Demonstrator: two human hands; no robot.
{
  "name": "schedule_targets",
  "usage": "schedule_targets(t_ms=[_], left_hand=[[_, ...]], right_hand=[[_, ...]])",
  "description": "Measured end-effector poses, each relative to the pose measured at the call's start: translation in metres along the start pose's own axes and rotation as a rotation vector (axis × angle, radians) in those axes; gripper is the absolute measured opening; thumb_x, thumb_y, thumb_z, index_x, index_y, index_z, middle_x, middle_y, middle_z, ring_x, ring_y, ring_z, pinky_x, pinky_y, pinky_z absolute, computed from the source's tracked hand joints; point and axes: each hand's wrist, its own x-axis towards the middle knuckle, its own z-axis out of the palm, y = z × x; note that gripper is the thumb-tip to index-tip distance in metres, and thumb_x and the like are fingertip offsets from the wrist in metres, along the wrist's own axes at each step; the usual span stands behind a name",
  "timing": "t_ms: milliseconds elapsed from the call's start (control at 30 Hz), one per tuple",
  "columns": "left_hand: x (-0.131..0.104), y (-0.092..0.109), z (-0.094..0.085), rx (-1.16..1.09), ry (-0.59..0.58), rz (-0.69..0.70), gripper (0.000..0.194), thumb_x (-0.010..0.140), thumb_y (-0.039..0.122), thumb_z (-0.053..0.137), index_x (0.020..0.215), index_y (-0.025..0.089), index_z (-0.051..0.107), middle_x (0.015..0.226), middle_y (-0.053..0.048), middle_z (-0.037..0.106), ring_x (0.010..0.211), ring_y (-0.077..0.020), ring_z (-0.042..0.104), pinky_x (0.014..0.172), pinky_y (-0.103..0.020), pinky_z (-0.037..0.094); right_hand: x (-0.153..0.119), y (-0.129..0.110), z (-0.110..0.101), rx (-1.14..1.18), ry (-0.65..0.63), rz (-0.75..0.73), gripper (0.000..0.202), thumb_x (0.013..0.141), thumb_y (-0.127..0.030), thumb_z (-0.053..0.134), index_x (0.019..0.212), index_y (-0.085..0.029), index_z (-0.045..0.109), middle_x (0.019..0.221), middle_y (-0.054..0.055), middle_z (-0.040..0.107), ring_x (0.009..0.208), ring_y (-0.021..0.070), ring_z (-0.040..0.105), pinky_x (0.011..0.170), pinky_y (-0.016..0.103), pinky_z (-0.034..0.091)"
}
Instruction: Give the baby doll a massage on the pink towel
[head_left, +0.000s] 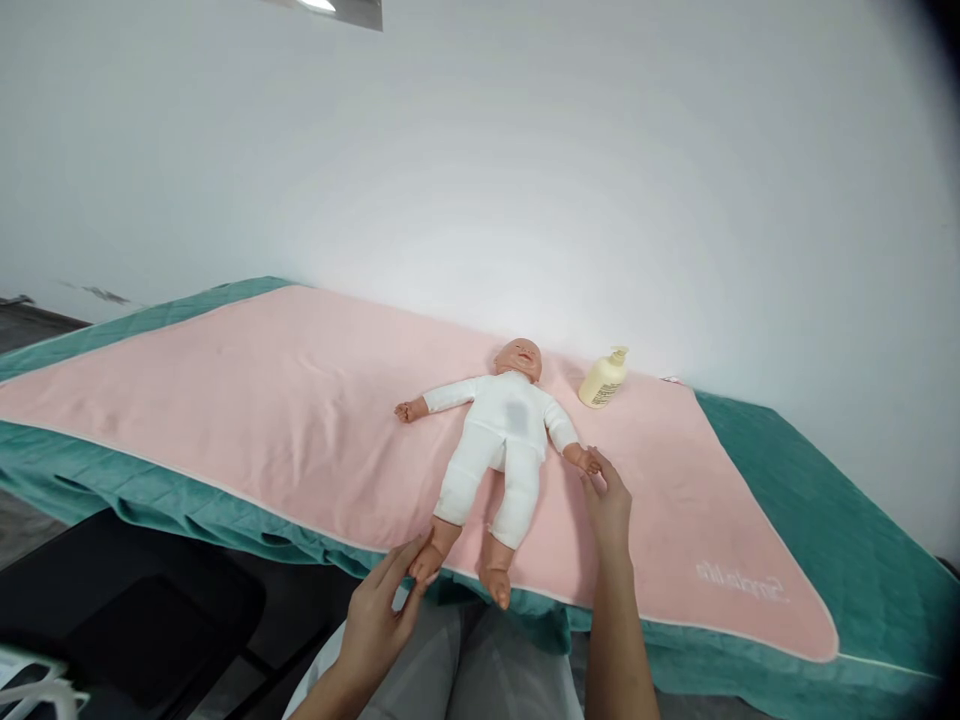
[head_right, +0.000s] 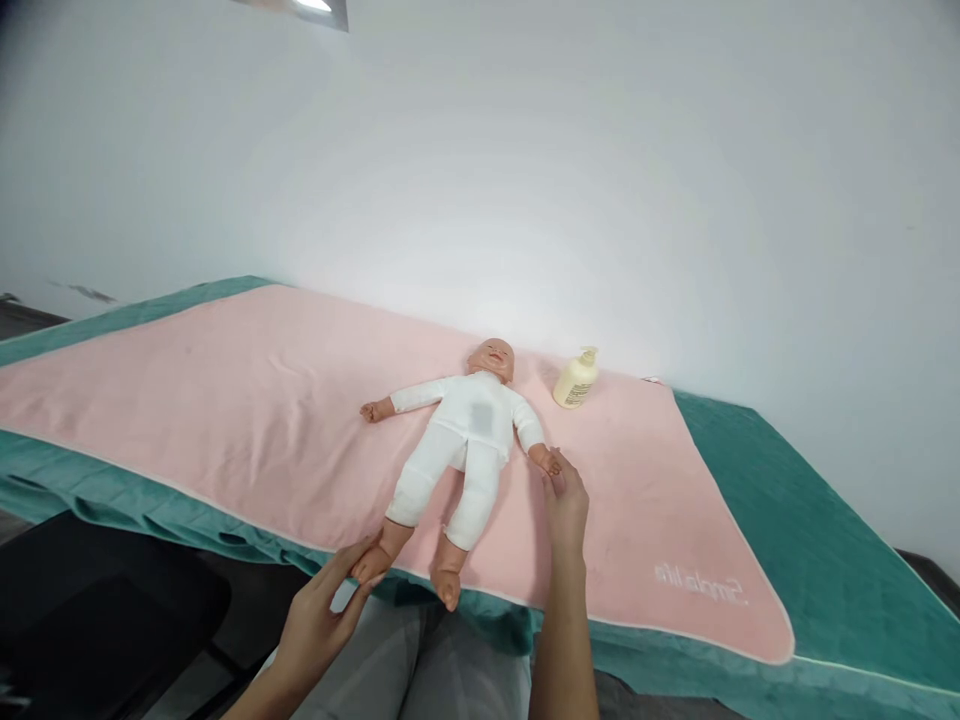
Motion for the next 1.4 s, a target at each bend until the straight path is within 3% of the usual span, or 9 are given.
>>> schedule_targets(t_ms=[267,567,733,933,1100,1400], left_hand=[[-0.001,-0.001,0.003,0.109,-0.109,0.023,0.043,0.093,0.029,0.05,0.136,0.021,0.046,0.11,-0.009,0.068,0.092,-0.0194,0.07,0.074,-0.024,0.056],[0.009,0.005,-0.003,0.13,-0.169,0.033,0.05,0.092,0.025,0.048,0.141,0.022,0.041,0.118,-0.009,0.065,0.094,-0.0181,0.069,0.069,-0.021,0.056],[0.006,0.004,-0.001,0.092,-0.073,0.021,0.049,0.092,0.03,0.052,0.14,0.024,0.044,0.113,-0.007,0.068,0.094,-0.0184,0.07,0.073,-0.022,0.057],[0.012,0.005,0.002,0.014,0.079,-0.018,0.05,0.092,0.035,0.054,0.14,0.024,0.045,0.101,-0.005,0.074,0.083,-0.0178,0.073,0.069,-0.022,0.058],[0.032,0.01,0.007,-0.093,0.1,-0.117,0.044,0.09,0.036,0.057,0.131,0.022,0.054,0.11,-0.006,0.072,0.094,-0.0215,0.071,0.073,-0.026,0.06],[0.077,0.024,0.024,-0.257,0.173,-0.287,0.049,0.084,0.037,0.065,0.131,0.023,0.054,0.123,-0.004,0.066,0.11,-0.0241,0.065,0.086,-0.034,0.06]], right_hand=[[-0.007,0.012,0.002,0.05,0.011,0.036,0.053,0.082,-0.044,0.058,0.127,-0.018,0.059,0.136,0.012,0.056,0.125,0.0289,0.053,0.105,0.044,0.042],[-0.008,0.007,0.003,0.014,0.024,0.026,0.053,0.083,-0.046,0.055,0.127,-0.016,0.059,0.133,0.013,0.059,0.123,0.0281,0.055,0.103,0.043,0.044],[-0.007,0.006,0.004,0.02,0.032,0.023,0.055,0.082,-0.044,0.056,0.13,-0.016,0.057,0.133,0.013,0.058,0.124,0.0284,0.054,0.105,0.043,0.042],[0.003,-0.006,0.01,0.047,0.115,0.092,0.063,0.082,-0.044,0.057,0.141,-0.026,0.045,0.135,0.01,0.056,0.118,0.0284,0.058,0.097,0.043,0.047],[0.017,-0.04,0.02,0.044,0.198,-0.047,0.06,0.083,-0.038,0.056,0.141,-0.028,0.042,0.131,0.008,0.059,0.116,0.0251,0.059,0.098,0.041,0.046],[0.019,-0.075,0.062,-0.067,0.02,-0.37,0.047,0.089,-0.029,0.047,0.135,-0.021,0.048,0.13,0.01,0.06,0.117,0.0227,0.057,0.1,0.041,0.045]])
